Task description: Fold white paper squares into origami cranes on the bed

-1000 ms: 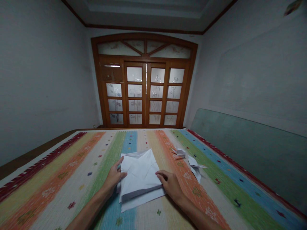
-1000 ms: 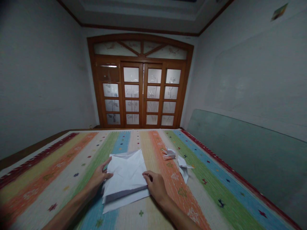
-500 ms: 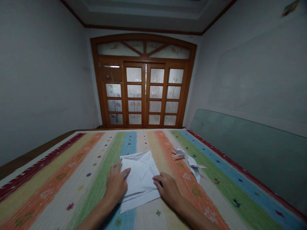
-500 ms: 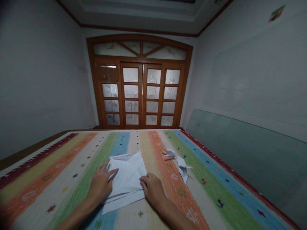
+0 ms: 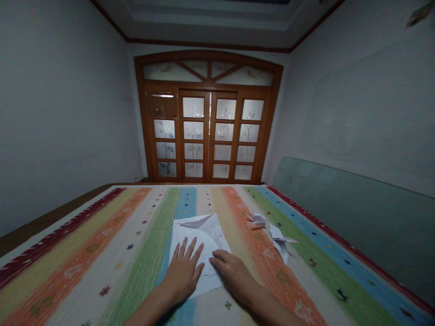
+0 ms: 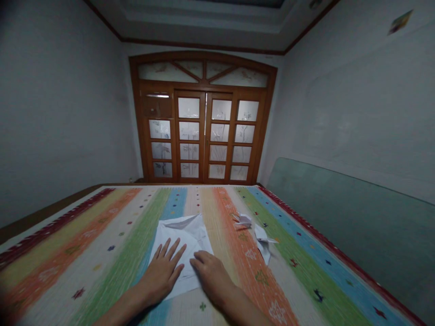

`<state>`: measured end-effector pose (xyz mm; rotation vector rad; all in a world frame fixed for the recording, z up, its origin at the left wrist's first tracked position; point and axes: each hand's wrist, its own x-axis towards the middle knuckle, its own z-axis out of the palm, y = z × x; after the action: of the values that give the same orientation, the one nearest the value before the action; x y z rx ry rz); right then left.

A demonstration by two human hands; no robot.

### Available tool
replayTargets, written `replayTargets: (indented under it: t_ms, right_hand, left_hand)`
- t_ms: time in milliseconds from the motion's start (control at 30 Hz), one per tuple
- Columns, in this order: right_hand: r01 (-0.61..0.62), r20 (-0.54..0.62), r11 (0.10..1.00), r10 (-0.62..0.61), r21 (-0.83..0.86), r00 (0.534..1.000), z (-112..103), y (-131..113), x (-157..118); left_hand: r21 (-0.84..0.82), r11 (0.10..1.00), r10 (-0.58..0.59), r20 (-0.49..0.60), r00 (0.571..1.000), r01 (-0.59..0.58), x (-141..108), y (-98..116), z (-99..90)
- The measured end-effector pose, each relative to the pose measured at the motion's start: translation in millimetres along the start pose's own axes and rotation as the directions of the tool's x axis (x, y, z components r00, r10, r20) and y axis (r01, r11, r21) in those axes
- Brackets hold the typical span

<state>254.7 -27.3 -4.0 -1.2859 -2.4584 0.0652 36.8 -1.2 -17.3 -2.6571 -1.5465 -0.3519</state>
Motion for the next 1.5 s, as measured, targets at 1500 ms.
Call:
replayTargets:
  t_ms: [1500]
  right_hand:
    - [-0.339, 0.067, 0.941, 0.338, 0.004, 0.939, 23, 42, 93]
  left_hand:
    - [-0.017, 0.991, -0.136, -0.033, 0.99, 0.136, 25, 9, -4.8]
